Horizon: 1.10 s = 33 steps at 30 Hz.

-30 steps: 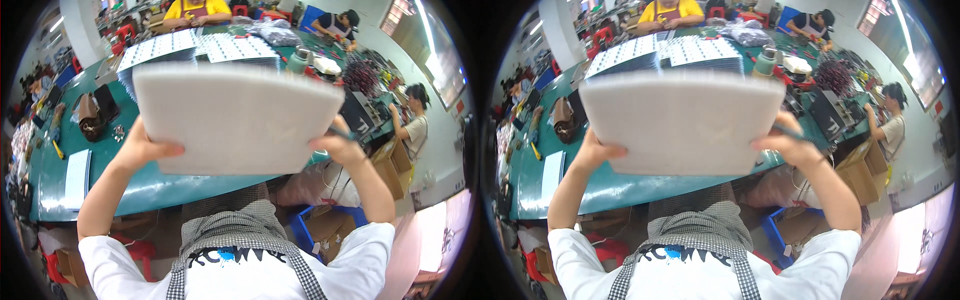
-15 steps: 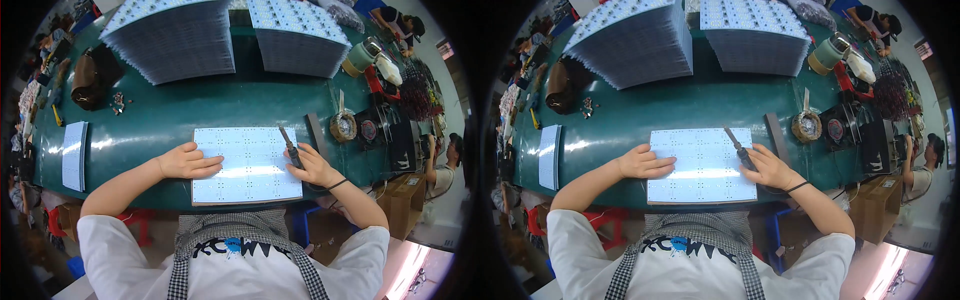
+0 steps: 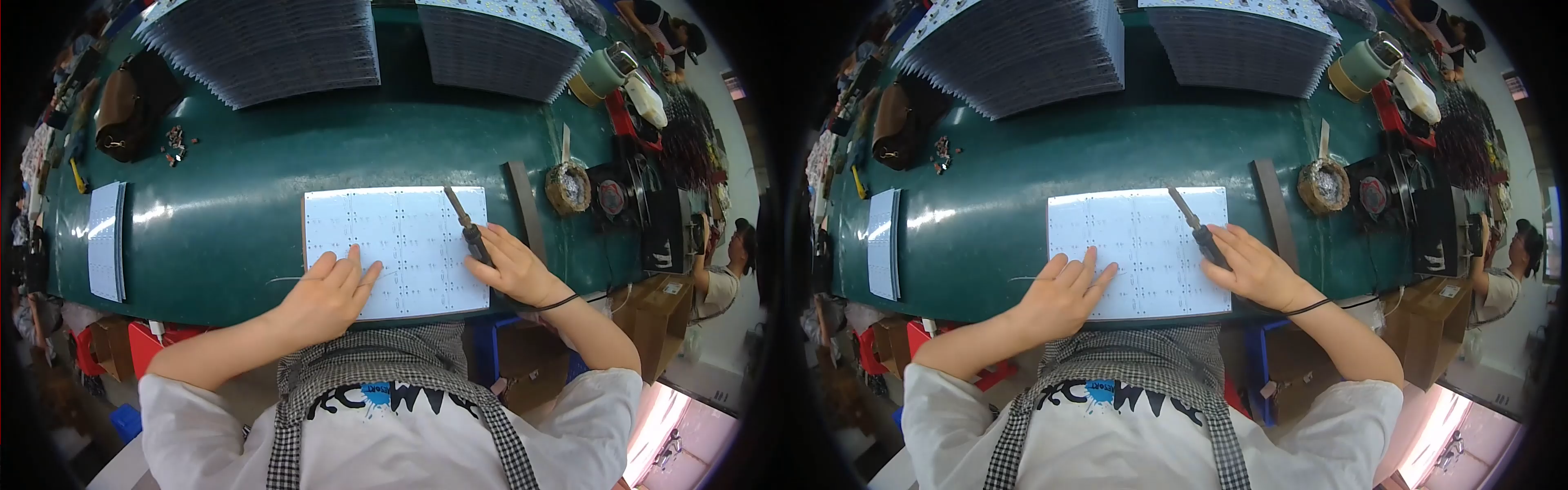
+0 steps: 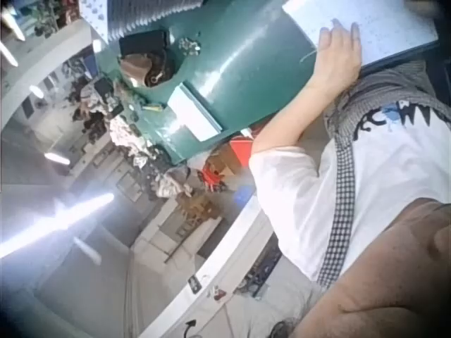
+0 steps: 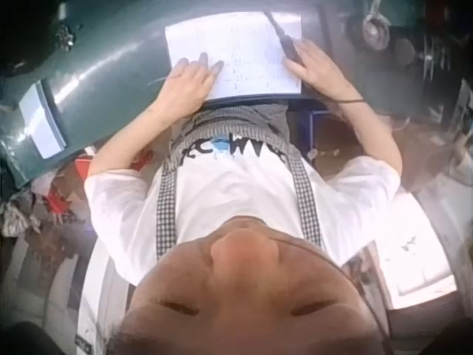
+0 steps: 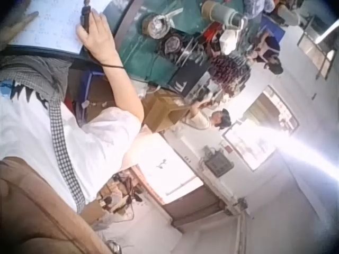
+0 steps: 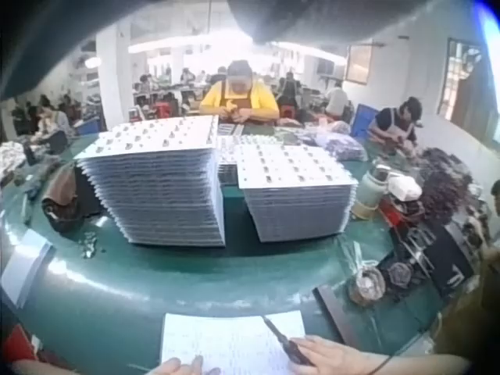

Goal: The person solders points on circuit board panels using a soldering iron, turns over and removes a completed board, then positions a metal bar across a new panel and solders its connections.

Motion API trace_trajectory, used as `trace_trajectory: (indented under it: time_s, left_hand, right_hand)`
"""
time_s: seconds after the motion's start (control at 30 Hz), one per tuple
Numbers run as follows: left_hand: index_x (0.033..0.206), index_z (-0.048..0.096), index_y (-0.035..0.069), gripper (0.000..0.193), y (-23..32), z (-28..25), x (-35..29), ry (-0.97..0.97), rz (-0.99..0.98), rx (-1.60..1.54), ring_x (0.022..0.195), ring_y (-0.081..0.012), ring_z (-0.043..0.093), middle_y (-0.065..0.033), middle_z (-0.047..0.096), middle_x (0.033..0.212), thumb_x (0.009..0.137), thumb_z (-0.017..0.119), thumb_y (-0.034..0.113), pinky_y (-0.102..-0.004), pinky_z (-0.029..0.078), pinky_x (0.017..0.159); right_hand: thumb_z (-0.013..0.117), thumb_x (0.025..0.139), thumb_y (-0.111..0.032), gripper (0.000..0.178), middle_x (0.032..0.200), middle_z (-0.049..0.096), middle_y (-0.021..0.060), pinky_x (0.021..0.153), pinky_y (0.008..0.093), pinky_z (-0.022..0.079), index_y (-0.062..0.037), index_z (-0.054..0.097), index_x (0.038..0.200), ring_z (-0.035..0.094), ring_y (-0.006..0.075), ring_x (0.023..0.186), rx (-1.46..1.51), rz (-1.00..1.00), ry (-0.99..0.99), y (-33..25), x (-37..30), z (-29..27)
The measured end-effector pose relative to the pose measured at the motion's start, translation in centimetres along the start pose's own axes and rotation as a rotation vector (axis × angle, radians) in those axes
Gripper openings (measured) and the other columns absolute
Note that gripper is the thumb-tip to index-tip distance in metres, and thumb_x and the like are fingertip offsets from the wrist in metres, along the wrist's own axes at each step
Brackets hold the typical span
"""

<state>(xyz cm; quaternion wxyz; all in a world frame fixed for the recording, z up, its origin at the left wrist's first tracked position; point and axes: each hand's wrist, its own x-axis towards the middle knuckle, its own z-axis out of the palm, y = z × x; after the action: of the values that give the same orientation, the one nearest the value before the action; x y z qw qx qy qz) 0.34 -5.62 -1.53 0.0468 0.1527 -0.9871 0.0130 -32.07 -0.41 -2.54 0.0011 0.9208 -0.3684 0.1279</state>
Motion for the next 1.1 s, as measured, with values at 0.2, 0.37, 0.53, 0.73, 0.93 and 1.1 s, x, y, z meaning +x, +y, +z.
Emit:
trace_trajectory:
  time_s: [0.2,0.37,0.53,0.73,0.93,1.1]
  left_hand:
    - [0.115,0.061,-0.005,0.048,0.5,0.3,0.7,0.083,-0.065,-0.072,0.081,-0.0221,0.054,-0.0212,0.057,0.124,0.068,0.058,0.004,-0.0353,0.041,0.081]
    - [0.112,0.062,-0.004,0.043,-0.1,1.1,0.4,0.058,-0.056,-0.088,0.081,-0.0203,0.056,-0.0146,0.058,0.127,0.069,0.059,0.003,-0.0364,0.041,0.085]
    - [0.108,0.064,-0.002,0.038,-0.5,1.0,0.9,0.085,-0.04,-0.128,0.082,-0.0203,0.059,-0.0128,0.059,0.126,0.07,0.059,0.002,-0.0376,0.041,0.088]
    - [0.106,0.065,0.0,0.038,-1.1,1.3,0.6,0.08,-0.045,-0.165,0.08,-0.0215,0.061,-0.012,0.061,0.122,0.069,0.06,0.001,-0.0379,0.04,0.089]
    - [0.105,0.066,0.001,0.037,-1.3,1.3,0.7,0.103,-0.05,-0.208,0.078,-0.0211,0.062,-0.0107,0.063,0.12,0.068,0.06,0.001,-0.0371,0.04,0.088]
    - [0.105,0.067,0.002,0.036,-1.1,1.7,0.9,0.109,-0.052,-0.216,0.079,-0.0209,0.064,-0.01,0.063,0.118,0.069,0.06,0.002,-0.0374,0.041,0.088]
  right_hand:
    - [0.063,0.077,-0.011,0.022,0.099,0.06,0.0172,0.08,0.0415,0.051,-0.0094,0.057,0.098,0.061,0.035,0.092,-0.085,0.294,0.096,0.4,-1.3,-1.1]
    - [0.069,0.08,-0.022,0.024,0.074,0.055,0.0123,0.054,0.041,0.048,-0.0075,0.05,0.085,0.06,0.0316,0.065,-0.342,0.744,-0.014,0.6,-3.3,-1.5]
    - [0.068,0.082,-0.02,0.024,0.069,0.057,0.0138,0.054,0.0427,0.046,-0.0063,0.049,0.082,0.059,0.0346,0.061,-0.262,0.772,-0.025,2.1,-4.1,-0.4]
    - [0.069,0.077,-0.021,0.021,0.065,0.058,0.009,0.051,0.0412,0.045,-0.0111,0.05,0.077,0.059,0.0317,0.057,-0.16,0.81,0.254,-3.2,0.6,-2.4]
    - [0.07,0.075,-0.022,0.023,0.065,0.059,0.0087,0.052,0.0392,0.045,-0.0105,0.05,0.078,0.061,0.0289,0.057,0.064,0.857,0.324,-8.8,7.9,-0.4]
    - [0.071,0.075,-0.021,0.024,0.063,0.057,0.0073,0.049,0.0369,0.042,-0.0094,0.049,0.077,0.059,0.0268,0.055,-0.003,0.905,0.333,-9.1,9.7,2.2]
